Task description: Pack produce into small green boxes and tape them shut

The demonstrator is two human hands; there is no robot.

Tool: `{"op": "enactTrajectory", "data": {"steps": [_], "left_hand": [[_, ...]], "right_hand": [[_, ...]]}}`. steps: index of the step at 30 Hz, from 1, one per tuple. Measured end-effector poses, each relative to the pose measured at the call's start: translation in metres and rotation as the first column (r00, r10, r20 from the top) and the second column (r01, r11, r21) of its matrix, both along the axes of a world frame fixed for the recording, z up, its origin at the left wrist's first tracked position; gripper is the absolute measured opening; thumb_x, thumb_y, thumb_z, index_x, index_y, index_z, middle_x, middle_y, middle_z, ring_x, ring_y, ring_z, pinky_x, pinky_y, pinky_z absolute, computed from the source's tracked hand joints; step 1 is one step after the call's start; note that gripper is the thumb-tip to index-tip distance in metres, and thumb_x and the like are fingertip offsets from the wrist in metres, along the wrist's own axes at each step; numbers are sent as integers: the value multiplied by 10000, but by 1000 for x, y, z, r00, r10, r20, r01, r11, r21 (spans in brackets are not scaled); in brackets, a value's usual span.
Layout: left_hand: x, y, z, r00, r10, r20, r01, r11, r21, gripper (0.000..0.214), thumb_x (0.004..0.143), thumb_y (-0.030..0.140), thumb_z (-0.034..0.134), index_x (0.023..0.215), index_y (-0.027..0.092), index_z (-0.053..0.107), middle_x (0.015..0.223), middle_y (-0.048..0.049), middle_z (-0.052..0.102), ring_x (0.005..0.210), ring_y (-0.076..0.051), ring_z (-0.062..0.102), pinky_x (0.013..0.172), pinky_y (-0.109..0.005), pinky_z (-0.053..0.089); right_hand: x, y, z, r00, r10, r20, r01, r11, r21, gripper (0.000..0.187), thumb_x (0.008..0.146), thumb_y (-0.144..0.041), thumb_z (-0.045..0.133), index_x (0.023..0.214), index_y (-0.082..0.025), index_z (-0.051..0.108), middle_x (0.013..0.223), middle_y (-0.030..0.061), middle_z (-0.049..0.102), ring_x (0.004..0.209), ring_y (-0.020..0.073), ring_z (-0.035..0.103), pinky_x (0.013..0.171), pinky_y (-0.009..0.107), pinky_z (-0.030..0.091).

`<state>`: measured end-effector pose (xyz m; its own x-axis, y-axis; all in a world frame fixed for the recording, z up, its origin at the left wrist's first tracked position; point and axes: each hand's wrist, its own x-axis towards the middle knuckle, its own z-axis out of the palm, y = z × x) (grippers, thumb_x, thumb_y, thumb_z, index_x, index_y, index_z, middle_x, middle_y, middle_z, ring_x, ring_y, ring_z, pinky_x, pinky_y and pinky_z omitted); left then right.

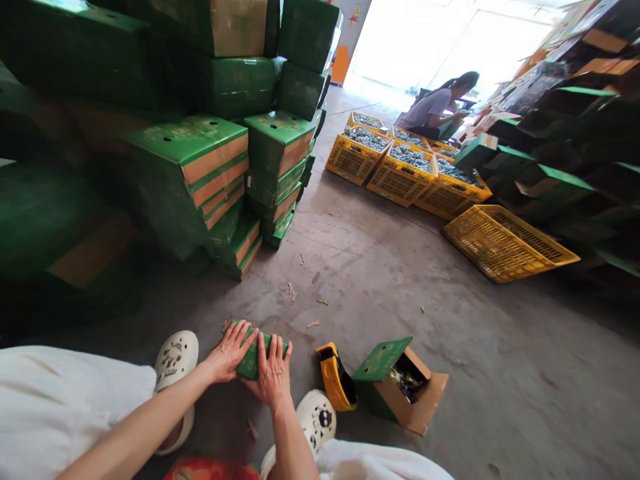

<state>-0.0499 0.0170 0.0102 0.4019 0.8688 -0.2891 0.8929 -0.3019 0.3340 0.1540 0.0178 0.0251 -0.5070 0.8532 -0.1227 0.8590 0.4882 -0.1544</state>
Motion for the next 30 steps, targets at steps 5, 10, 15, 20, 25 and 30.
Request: {"op": "enactTrajectory", "data": {"steps": [5,10,15,20,25,30], "left_hand": [[9,-6,-5,999,26,-48,-25,999,39,1314,681,202,802,1752,149,43,1798,-256,-35,1661,-436,-114,1342,-665,13],[18,-20,-17,992,94,-82,-74,972,221,1173,805,171,694,1746,123,-3,1794,-253,3,1676,-402,10,1350,-620,178],[19,-22,-29,989,109,-99,-74,948,310,1000,909,137,584,1752,139,47,1792,-234,114,1670,-378,132,1329,-594,282],[16,-21,-33,993,73,-89,-41,947,319,1134,867,215,719,1750,139,11,1783,-252,63,1670,-394,94,1323,-622,285],[15,-22,-24,992,54,-114,-23,966,257,1186,787,256,854,1737,98,161,1779,-263,36,1665,-405,54,1347,-602,234],[13,-23,-21,992,45,-122,-15,973,231,1205,784,271,872,1736,89,156,1776,-266,21,1663,-399,33,1356,-593,209]], "right_hand": [[4,4,-4,999,25,-26,-24,999,37,1106,843,-710,701,1735,-183,314,1640,265,461,1516,478,376,1269,694,148],[5,5,-11,999,45,-14,-44,996,78,1150,817,-748,711,1731,-170,319,1617,296,465,1489,494,396,1233,711,200],[7,5,-10,998,48,-32,-45,995,93,1140,820,-727,726,1732,-181,317,1619,294,466,1492,491,400,1236,704,206],[6,12,-8,989,106,-101,-99,993,69,967,935,-658,629,1731,-205,317,1684,207,446,1558,413,370,1292,630,199],[32,34,-2,920,-347,-180,362,931,56,599,1098,-443,379,1593,-141,528,1625,187,538,1536,334,437,1267,504,316],[103,39,13,360,-924,131,932,363,-2,569,1069,-421,449,1429,-13,617,1465,371,592,1406,425,558,1054,513,471]]}}
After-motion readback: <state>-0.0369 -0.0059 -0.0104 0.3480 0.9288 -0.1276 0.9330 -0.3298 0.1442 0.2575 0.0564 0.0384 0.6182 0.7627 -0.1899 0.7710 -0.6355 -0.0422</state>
